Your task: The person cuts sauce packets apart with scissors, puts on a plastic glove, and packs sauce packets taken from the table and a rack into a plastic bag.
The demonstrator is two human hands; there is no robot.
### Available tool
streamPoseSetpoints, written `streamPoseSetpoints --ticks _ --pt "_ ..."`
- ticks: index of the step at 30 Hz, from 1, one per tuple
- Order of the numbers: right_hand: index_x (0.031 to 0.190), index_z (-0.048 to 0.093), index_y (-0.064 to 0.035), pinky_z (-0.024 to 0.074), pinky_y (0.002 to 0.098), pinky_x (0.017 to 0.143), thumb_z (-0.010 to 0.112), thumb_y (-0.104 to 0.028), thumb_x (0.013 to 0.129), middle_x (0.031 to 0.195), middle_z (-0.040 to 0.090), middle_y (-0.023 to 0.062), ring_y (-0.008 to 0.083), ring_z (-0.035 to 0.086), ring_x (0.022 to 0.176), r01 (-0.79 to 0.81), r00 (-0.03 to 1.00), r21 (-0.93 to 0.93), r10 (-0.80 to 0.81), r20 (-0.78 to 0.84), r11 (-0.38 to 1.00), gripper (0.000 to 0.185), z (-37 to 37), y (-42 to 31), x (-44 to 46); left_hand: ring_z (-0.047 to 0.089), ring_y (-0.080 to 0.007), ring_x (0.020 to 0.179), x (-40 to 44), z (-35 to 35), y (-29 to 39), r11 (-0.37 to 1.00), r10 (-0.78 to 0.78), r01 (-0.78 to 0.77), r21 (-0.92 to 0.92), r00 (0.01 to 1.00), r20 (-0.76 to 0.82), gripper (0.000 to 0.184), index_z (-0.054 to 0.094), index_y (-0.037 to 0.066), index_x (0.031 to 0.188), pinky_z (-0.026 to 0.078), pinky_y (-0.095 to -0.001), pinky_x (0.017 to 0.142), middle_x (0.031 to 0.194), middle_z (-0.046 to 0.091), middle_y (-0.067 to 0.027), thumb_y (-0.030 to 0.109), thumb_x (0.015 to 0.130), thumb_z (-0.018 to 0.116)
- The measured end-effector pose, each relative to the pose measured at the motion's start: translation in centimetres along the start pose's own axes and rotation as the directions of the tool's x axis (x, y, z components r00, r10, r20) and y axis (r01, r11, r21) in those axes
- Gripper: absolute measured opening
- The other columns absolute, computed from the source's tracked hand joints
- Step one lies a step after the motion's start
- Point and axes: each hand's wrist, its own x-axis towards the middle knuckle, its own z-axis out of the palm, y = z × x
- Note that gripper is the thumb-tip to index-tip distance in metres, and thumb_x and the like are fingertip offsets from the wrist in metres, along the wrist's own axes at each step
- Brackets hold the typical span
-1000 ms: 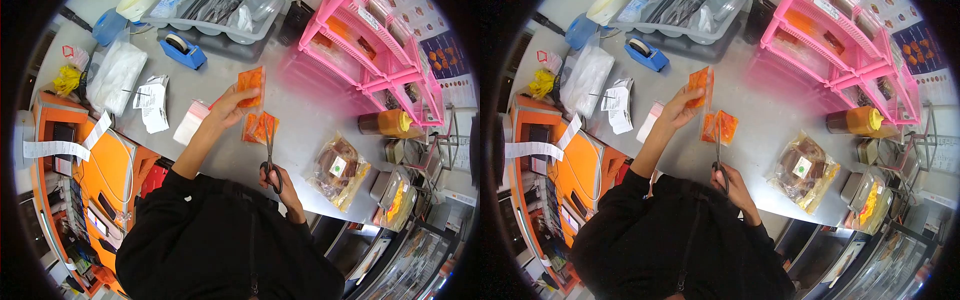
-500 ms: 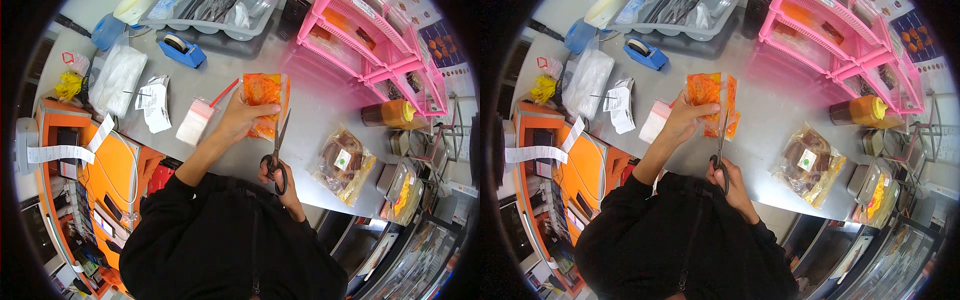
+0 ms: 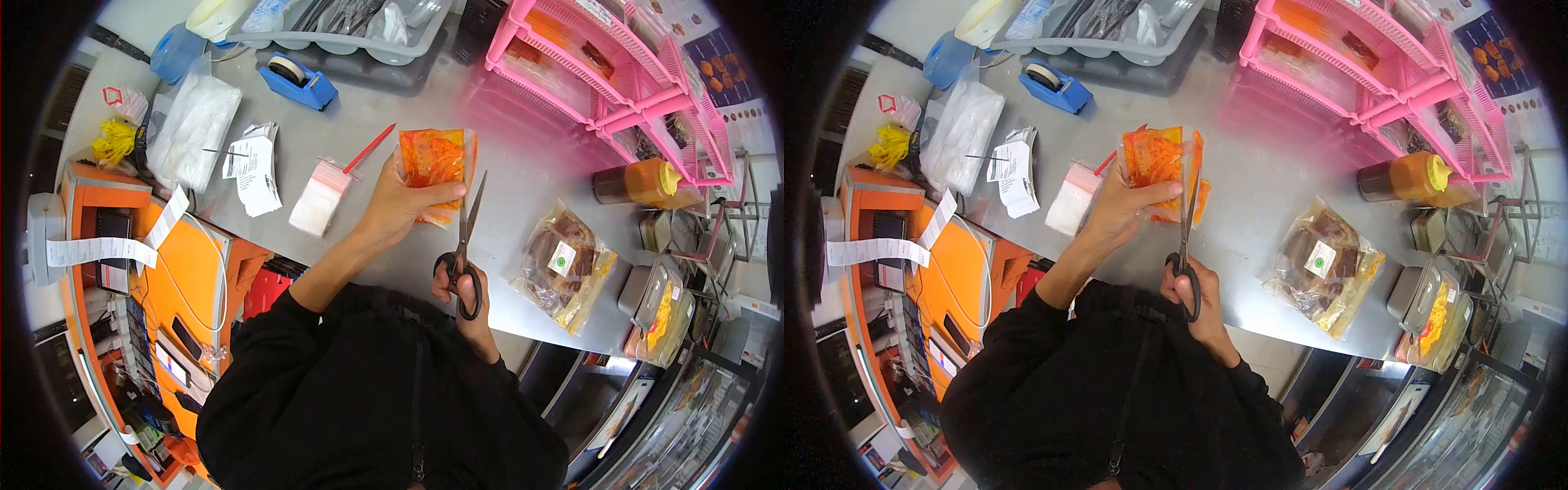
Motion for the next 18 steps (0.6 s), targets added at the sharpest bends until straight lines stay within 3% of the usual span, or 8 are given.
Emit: streamPoseSetpoints --ticks 8,14,18 --pt "0.073 0.045 -0.0031 0.0252 0.0228 0.047 0.059 -0.053 0.085 0.062 0.036 -0.0018 0.0069 0.033 0.052 0.045 0.991 -0.032 -0.049 -0.123 0.998 0.053 1.6 0.1 -0.6 0.06 -0.0095 0.082 -0.3 0.3 0.8 0.996 0.061 -0.061 0.068 0.998 0.005 0.049 0.049 0.004 0.109 0.052 -0.0238 0.066 0.094 0.06 -0.0027 -0.002 0.069 0.077" --pt "0.076 0.046 -0.0028 0.0253 0.0223 0.046 0.06 -0.053 0.084 0.063 0.037 -0.0006 0.007 0.034 0.052 0.13 0.987 0.078 -0.121 -0.109 0.989 0.053 1.9 0.2 -0.2 0.06 -0.0099 0.088 -0.6 -0.1 0.8 0.981 0.018 -0.032 0.191 0.997 0.076 0.055 0.049 0.004 0.113 0.053 -0.0258 0.071 0.101 0.06 -0.0035 0.0 0.067 0.078" --pt "0.077 0.046 -0.0025 0.0261 0.0223 0.047 0.061 -0.052 0.084 0.064 0.037 -0.0005 0.0071 0.035 0.054 0.099 0.988 0.097 -0.086 -0.129 0.99 0.052 1.8 0.1 -0.4 0.059 -0.0104 0.09 -0.7 0.5 0.9 0.986 0.03 -0.043 0.159 0.996 0.079 0.056 0.049 0.003 0.114 0.054 -0.0262 0.073 0.101 0.058 -0.0029 0.001 0.067 0.079"
